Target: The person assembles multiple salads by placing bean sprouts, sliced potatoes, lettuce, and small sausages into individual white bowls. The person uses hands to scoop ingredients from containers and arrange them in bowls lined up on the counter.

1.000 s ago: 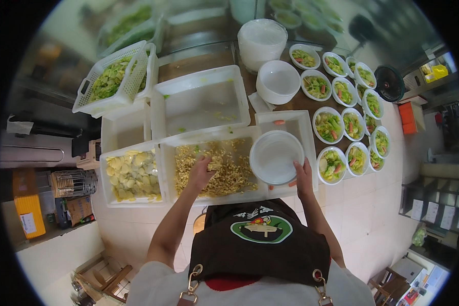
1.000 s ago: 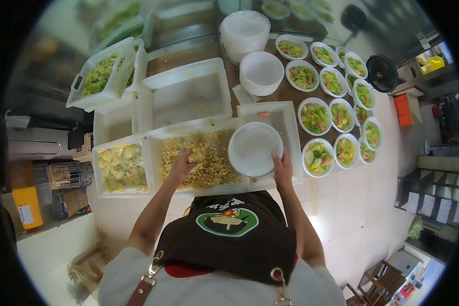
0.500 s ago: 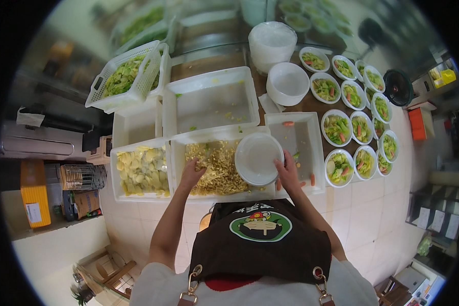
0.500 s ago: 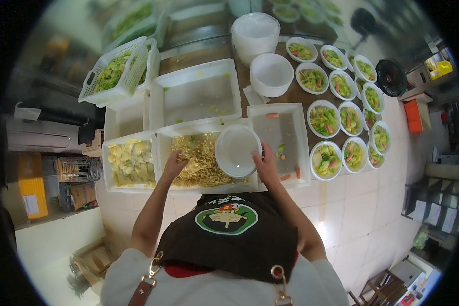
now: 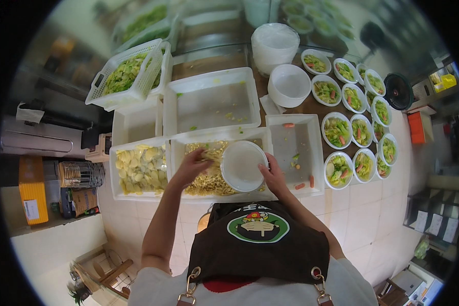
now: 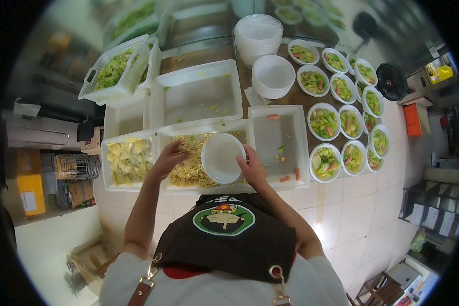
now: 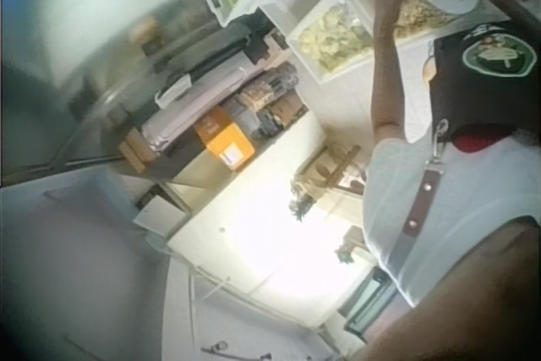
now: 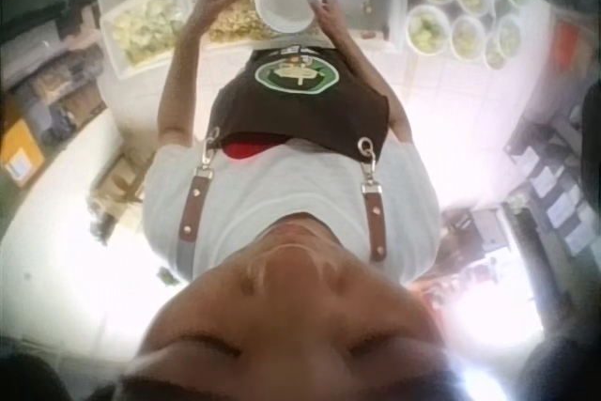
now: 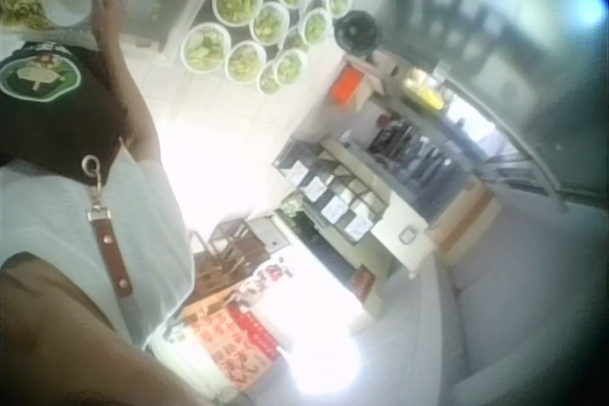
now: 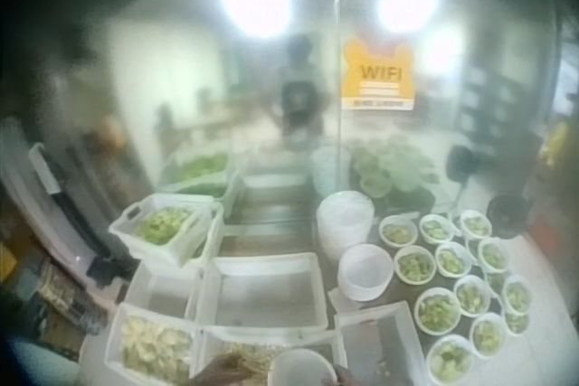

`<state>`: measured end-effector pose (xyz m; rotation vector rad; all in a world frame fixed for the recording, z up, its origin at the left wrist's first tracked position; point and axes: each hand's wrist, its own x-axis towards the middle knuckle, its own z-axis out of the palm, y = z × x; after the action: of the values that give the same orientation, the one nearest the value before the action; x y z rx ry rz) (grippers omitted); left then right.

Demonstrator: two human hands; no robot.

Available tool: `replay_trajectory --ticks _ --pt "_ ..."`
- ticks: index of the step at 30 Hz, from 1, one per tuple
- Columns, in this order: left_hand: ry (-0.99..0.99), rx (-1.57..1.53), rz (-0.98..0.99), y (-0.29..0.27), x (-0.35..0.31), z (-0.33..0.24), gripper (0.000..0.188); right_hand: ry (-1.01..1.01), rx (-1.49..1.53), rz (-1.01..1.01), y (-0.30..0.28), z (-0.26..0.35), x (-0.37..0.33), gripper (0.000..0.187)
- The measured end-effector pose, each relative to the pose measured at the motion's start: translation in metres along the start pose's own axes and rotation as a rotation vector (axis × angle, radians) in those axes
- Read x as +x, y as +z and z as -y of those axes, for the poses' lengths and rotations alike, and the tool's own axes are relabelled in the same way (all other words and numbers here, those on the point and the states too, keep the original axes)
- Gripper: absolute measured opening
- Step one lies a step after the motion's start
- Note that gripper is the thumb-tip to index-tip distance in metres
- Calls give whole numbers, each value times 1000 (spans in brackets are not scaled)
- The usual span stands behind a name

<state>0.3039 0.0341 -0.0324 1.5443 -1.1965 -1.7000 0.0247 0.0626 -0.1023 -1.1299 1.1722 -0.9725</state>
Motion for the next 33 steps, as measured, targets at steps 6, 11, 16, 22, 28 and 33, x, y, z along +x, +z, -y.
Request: replay_trajectory --ticks 6,11,16,22,28,33 --pt "297 759 84 84 25 11 49 -89 84 -34 16 0 7 35" --pt "246 293 -245 40 22 -5 35 -87 145 -141 1 -13 3 33" --pt "122 926 -273 -16 48 115 25 -26 206 -194 -5 -18 1 30" --pt "296 988 -370 -2 27 149 26 -57 153 -187 -13 -20 2 29" --pt "33 186 -162 -15 -7 41 27 -36 86 -144 -12 -19 7 30" --pt "194 116 85 32 -1 -20 30 -106 93 -74 4 -10 20 32"
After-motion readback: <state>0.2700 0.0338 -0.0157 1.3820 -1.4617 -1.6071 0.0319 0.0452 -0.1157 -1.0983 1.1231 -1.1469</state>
